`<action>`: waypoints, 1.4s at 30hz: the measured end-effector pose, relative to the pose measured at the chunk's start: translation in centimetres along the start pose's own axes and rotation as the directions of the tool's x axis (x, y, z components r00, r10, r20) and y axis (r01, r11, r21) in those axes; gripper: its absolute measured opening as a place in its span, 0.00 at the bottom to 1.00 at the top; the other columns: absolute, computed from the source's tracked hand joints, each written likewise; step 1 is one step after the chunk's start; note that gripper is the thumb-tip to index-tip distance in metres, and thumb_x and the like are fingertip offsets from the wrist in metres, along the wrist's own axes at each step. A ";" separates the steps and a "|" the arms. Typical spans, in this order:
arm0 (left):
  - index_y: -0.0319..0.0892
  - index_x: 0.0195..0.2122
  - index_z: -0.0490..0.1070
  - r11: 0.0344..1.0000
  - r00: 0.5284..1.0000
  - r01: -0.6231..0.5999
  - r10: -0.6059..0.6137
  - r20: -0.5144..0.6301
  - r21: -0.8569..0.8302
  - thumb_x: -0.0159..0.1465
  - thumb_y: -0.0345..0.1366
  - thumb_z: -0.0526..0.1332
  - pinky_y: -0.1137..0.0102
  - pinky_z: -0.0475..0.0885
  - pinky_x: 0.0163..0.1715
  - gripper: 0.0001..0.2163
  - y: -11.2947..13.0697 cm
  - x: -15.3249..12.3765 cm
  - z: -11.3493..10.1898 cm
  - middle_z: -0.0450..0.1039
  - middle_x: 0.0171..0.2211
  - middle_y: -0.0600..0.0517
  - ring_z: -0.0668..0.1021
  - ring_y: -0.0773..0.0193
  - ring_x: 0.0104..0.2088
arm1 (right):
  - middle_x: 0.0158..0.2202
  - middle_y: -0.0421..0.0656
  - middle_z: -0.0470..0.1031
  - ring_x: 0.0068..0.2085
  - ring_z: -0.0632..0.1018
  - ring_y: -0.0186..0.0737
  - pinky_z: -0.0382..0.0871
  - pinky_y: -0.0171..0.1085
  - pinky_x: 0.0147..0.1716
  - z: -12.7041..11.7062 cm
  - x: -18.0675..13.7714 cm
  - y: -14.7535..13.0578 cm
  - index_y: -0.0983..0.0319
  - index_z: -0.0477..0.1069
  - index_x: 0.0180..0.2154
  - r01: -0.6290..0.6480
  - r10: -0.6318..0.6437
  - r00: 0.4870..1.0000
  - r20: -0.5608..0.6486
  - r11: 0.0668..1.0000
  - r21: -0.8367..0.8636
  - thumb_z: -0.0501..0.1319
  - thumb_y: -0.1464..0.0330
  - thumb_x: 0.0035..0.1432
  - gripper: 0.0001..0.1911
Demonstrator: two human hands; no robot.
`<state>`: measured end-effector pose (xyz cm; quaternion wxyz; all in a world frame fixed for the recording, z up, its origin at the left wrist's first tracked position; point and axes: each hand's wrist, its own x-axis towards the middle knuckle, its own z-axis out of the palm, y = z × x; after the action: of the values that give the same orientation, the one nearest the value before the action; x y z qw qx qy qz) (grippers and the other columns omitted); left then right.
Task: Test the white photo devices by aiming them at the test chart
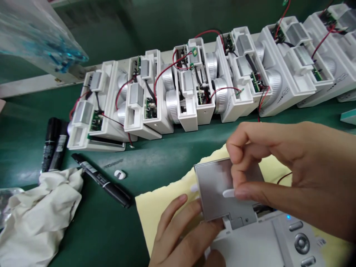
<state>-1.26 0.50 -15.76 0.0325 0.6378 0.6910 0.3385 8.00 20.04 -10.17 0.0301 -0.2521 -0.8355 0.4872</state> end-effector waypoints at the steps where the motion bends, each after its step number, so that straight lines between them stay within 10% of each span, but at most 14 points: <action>1: 0.53 0.33 0.73 1.000 1.000 -0.014 0.014 0.002 -0.011 0.54 0.31 0.63 0.56 0.75 0.46 0.09 -0.1 0.0 0.0 0.77 0.33 0.56 0.78 0.54 0.42 | 0.21 0.33 0.72 0.16 0.65 0.31 0.54 0.33 0.12 0.1 0.0 -0.1 0.55 0.64 0.26 -0.013 0.014 1.000 0.010 0.999 -0.050 0.63 0.74 0.47 0.09; 12: 0.49 0.28 0.70 0.996 0.977 -0.066 0.077 -0.200 0.064 0.57 0.31 0.59 0.58 0.73 0.47 0.04 0.3 -0.2 1.1 0.77 0.30 0.55 0.77 0.58 0.40 | 0.25 0.37 0.70 0.20 0.68 0.34 0.55 0.34 0.15 1.5 -0.5 0.6 0.55 0.62 0.31 0.120 -0.149 0.979 -0.138 0.973 -0.198 0.64 0.71 0.44 0.13; 25: 0.41 0.30 0.65 0.956 0.946 -0.237 0.268 -0.183 0.174 0.57 0.43 0.61 0.52 0.66 0.46 0.11 -0.8 1.3 -0.2 0.75 0.36 0.44 0.72 0.51 0.43 | 0.47 0.45 0.72 0.49 0.73 0.43 0.71 0.41 0.44 -4.0 -1.9 -0.5 0.58 0.68 0.46 0.174 -0.185 0.983 0.016 0.948 0.266 0.53 0.58 0.60 0.16; 34: 0.42 0.40 0.62 0.931 0.893 -0.310 0.355 -0.278 0.192 0.54 0.44 0.63 0.50 0.67 0.45 0.17 -1.7 1.6 0.8 0.74 0.40 0.42 0.74 0.51 0.43 | 0.50 0.51 0.73 0.55 0.70 0.47 0.59 0.49 0.56 -0.4 -4.2 -0.3 0.63 0.66 0.53 0.224 -0.188 0.931 -0.312 0.971 0.085 0.46 0.55 0.63 0.25; 42: 0.44 0.40 0.62 0.993 0.958 -0.118 0.112 -0.265 -0.006 0.44 0.41 0.68 0.52 0.66 0.45 0.24 -2.2 1.5 1.7 0.72 0.40 0.46 0.74 0.51 0.42 | 0.50 0.52 0.72 0.54 0.70 0.50 0.60 0.49 0.54 1.8 -0.6 0.5 0.63 0.69 0.49 0.354 -0.258 0.832 -0.491 0.929 0.111 0.41 0.51 0.60 0.31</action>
<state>-2.60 2.65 -17.58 -0.0727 0.6256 0.6473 0.4293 8.14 18.55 -11.45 0.3336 -0.2204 -0.7804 0.4808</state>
